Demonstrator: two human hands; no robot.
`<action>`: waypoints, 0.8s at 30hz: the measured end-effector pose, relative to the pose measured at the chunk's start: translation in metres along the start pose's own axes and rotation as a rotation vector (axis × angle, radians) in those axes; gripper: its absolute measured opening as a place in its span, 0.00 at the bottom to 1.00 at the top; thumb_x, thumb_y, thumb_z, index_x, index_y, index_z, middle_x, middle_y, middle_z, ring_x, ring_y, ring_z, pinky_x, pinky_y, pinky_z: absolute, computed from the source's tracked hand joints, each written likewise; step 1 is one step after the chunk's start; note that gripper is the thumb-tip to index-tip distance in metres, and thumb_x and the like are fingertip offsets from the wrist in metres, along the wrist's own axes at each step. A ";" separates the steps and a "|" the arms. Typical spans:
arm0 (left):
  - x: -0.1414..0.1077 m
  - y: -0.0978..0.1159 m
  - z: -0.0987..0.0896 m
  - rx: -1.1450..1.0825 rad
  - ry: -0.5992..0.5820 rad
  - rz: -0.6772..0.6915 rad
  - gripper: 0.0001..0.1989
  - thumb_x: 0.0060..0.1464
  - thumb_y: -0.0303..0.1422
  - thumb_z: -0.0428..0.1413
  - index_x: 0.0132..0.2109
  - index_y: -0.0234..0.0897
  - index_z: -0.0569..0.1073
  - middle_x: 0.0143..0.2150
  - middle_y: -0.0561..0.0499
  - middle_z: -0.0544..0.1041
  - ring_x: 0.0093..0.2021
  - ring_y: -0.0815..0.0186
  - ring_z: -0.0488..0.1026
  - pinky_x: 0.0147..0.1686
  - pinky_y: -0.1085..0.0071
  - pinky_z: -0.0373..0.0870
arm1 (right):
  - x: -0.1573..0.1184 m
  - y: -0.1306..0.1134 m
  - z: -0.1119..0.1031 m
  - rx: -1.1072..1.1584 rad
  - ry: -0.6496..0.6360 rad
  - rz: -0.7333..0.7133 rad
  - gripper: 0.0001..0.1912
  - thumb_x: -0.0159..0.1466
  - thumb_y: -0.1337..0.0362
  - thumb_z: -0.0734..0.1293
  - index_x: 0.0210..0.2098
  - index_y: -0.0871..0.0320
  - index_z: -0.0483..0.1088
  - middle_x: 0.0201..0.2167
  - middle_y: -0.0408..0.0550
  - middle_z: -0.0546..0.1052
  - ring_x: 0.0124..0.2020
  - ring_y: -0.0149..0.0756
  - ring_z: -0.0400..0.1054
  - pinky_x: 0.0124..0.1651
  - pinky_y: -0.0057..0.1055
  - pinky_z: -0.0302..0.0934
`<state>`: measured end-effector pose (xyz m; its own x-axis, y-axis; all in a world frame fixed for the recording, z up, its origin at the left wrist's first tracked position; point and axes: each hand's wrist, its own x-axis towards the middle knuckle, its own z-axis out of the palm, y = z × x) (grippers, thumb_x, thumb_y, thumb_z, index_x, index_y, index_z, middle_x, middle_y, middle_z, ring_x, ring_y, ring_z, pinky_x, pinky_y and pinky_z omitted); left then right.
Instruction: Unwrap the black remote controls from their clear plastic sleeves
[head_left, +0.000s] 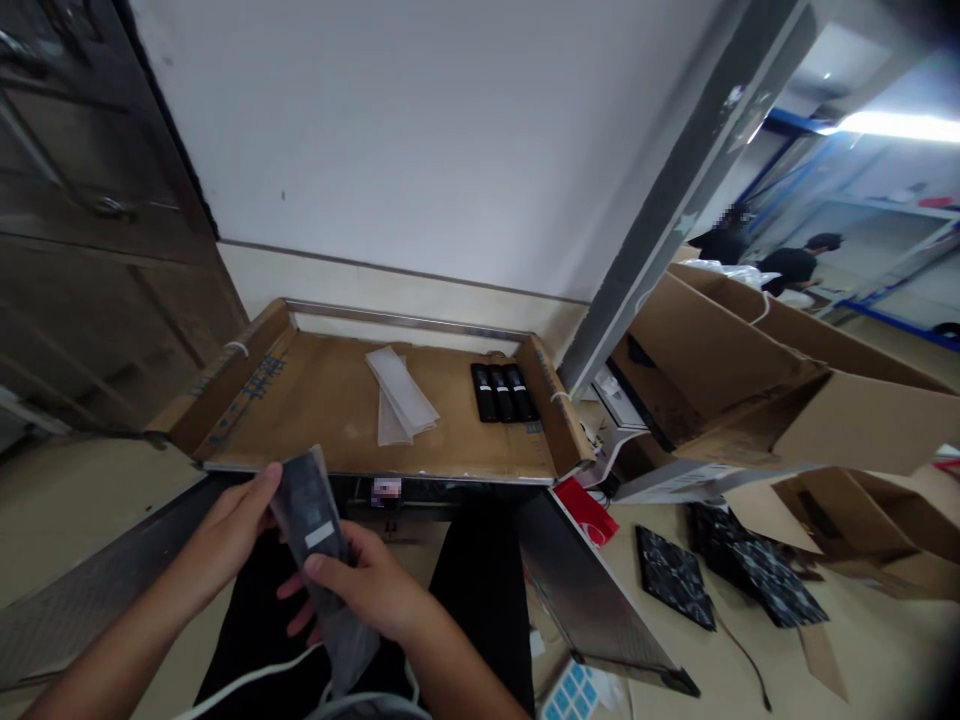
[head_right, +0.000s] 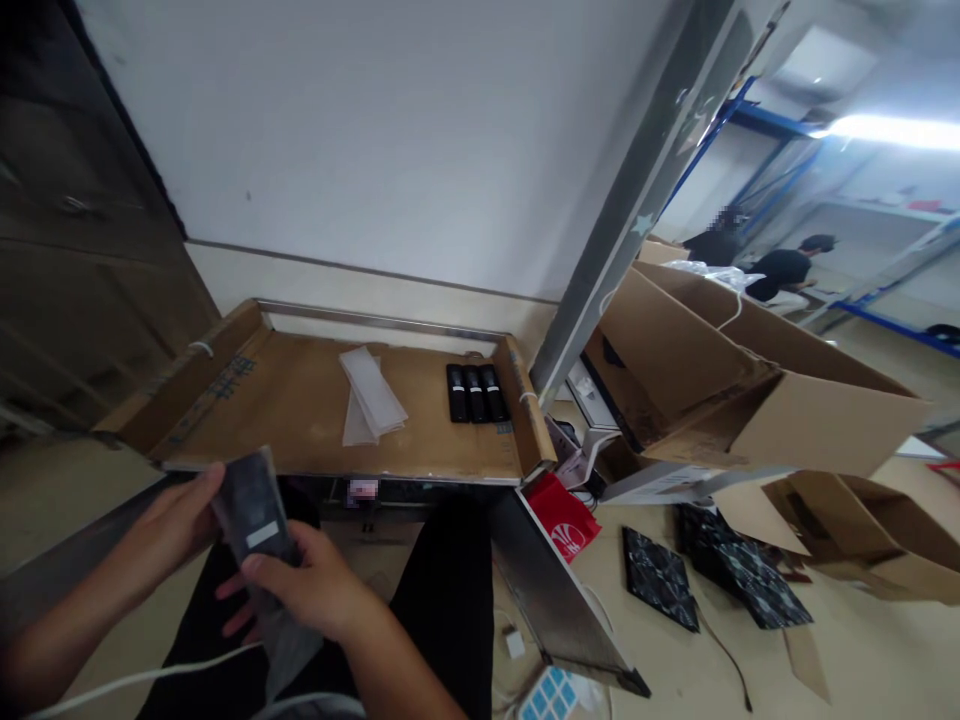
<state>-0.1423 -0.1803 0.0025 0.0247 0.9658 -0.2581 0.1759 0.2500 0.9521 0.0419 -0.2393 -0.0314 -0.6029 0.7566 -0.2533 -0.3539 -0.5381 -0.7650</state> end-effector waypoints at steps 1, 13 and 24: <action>0.005 0.007 0.008 -0.010 -0.038 0.028 0.30 0.52 0.61 0.54 0.23 0.37 0.71 0.21 0.50 0.71 0.24 0.62 0.69 0.26 0.67 0.70 | -0.002 -0.004 -0.004 -0.008 0.028 -0.017 0.40 0.52 0.41 0.75 0.56 0.57 0.66 0.37 0.50 0.79 0.25 0.33 0.74 0.25 0.28 0.68; 0.111 0.126 0.146 0.154 -0.218 0.522 0.26 0.63 0.53 0.44 0.34 0.37 0.73 0.25 0.49 0.71 0.22 0.64 0.69 0.22 0.69 0.66 | -0.007 -0.085 -0.121 -0.531 0.752 -0.467 0.24 0.48 0.52 0.78 0.37 0.57 0.67 0.25 0.38 0.72 0.22 0.29 0.65 0.25 0.25 0.60; 0.124 0.183 0.179 0.112 -0.251 0.766 0.24 0.67 0.46 0.43 0.37 0.33 0.74 0.31 0.47 0.76 0.27 0.67 0.72 0.26 0.71 0.66 | 0.003 -0.097 -0.171 -1.080 1.299 -0.635 0.18 0.58 0.56 0.67 0.45 0.58 0.71 0.29 0.44 0.77 0.30 0.38 0.69 0.36 0.31 0.61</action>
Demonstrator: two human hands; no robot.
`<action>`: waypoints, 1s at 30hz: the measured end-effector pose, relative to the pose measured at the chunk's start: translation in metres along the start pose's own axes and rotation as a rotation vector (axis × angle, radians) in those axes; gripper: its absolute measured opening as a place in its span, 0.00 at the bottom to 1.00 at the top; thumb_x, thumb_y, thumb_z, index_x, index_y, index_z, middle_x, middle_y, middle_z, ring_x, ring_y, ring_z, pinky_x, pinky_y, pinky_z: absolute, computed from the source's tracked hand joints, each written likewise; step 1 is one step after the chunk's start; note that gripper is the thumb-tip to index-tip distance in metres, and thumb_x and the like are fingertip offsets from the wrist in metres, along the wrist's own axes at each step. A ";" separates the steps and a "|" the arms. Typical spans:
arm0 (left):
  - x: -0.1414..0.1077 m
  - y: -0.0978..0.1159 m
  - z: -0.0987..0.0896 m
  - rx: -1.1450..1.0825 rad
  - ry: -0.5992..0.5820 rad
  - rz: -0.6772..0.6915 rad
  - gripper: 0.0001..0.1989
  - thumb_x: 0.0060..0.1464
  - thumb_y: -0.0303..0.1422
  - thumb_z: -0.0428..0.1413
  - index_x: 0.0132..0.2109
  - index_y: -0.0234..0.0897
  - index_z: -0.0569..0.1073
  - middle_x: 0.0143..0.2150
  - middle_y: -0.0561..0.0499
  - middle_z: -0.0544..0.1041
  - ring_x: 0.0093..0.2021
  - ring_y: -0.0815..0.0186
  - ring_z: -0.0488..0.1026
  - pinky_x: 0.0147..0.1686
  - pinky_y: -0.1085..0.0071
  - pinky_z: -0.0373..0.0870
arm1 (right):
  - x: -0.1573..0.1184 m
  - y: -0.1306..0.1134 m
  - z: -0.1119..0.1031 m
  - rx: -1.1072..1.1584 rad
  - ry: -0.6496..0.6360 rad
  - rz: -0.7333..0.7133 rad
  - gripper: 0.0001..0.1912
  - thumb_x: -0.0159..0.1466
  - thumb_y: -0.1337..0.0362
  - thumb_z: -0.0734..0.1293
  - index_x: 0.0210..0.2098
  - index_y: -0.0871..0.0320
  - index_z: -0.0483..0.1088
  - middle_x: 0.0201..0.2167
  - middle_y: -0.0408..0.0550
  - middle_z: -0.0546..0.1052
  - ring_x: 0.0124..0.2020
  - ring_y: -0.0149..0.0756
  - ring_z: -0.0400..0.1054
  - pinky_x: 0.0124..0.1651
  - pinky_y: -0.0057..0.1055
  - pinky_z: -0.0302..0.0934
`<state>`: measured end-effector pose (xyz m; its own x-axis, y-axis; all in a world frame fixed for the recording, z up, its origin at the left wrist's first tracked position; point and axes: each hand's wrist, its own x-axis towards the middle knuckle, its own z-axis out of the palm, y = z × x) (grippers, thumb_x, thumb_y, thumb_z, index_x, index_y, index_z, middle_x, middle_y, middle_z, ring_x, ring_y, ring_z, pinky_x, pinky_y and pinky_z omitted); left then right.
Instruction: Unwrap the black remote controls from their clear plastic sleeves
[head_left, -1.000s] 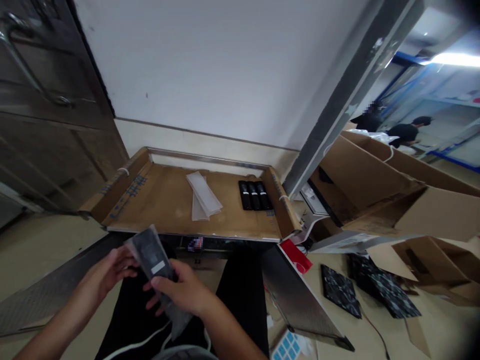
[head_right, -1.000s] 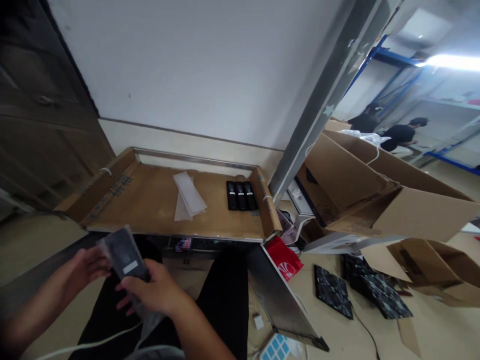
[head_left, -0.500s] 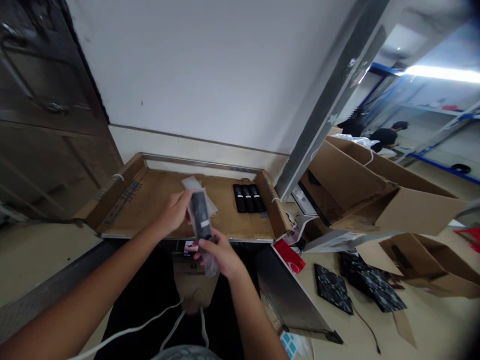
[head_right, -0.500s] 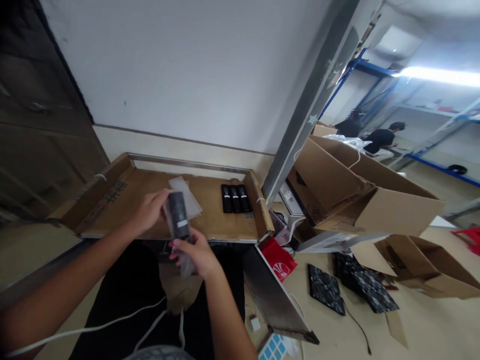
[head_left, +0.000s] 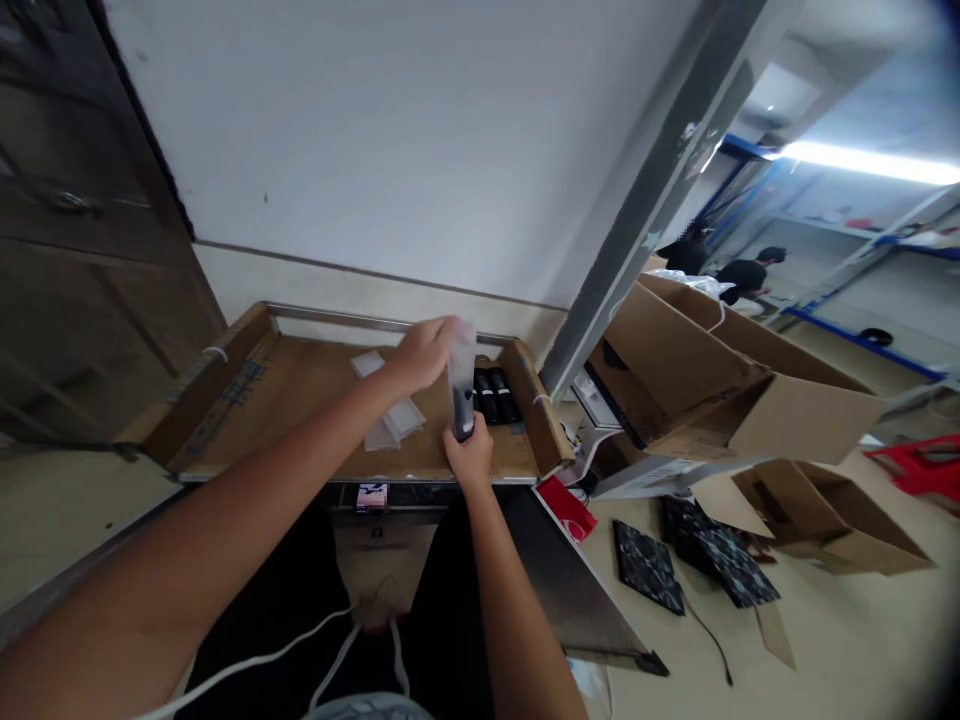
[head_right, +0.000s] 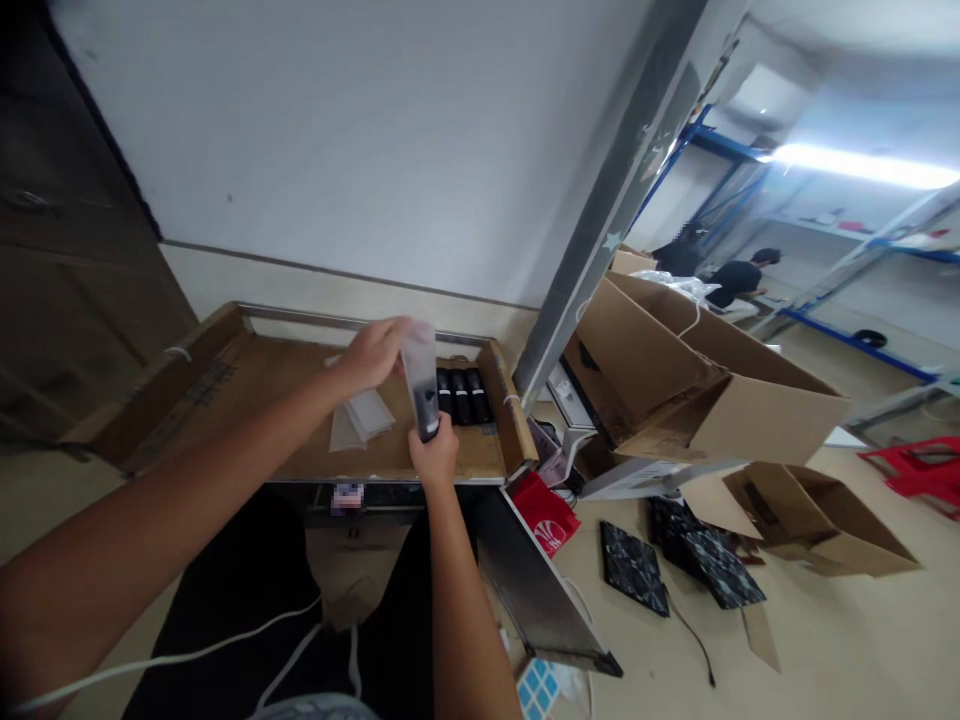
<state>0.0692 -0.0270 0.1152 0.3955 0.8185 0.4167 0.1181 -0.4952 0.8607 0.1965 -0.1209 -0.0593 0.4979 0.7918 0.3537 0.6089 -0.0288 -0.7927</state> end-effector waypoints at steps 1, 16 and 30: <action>0.005 0.001 -0.014 -0.077 0.072 -0.005 0.24 0.67 0.46 0.43 0.40 0.32 0.74 0.35 0.46 0.77 0.29 0.67 0.73 0.27 0.72 0.67 | -0.001 0.002 0.002 -0.027 0.010 -0.009 0.20 0.58 0.56 0.67 0.47 0.58 0.70 0.32 0.46 0.78 0.32 0.39 0.71 0.37 0.32 0.62; -0.127 -0.171 -0.146 0.200 0.840 -0.510 0.10 0.62 0.28 0.46 0.31 0.35 0.64 0.27 0.57 0.65 0.34 0.68 0.64 0.35 0.73 0.63 | 0.011 -0.013 0.023 -0.601 -0.046 -0.243 0.30 0.70 0.62 0.58 0.68 0.69 0.53 0.50 0.68 0.69 0.51 0.52 0.65 0.54 0.45 0.60; -0.123 -0.180 -0.148 0.025 0.741 -0.508 0.12 0.64 0.35 0.44 0.32 0.37 0.63 0.25 0.58 0.65 0.26 0.71 0.63 0.28 0.73 0.64 | 0.044 -0.010 0.057 -0.758 -0.048 -0.161 0.24 0.69 0.66 0.60 0.63 0.67 0.62 0.50 0.69 0.69 0.52 0.54 0.60 0.50 0.47 0.56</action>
<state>-0.1359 0.0047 -0.0476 -0.3980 0.9142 0.0765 0.1416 -0.0212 0.9897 0.1771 -0.0510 -0.0641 0.3509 0.8468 0.3997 0.9362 -0.3073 -0.1707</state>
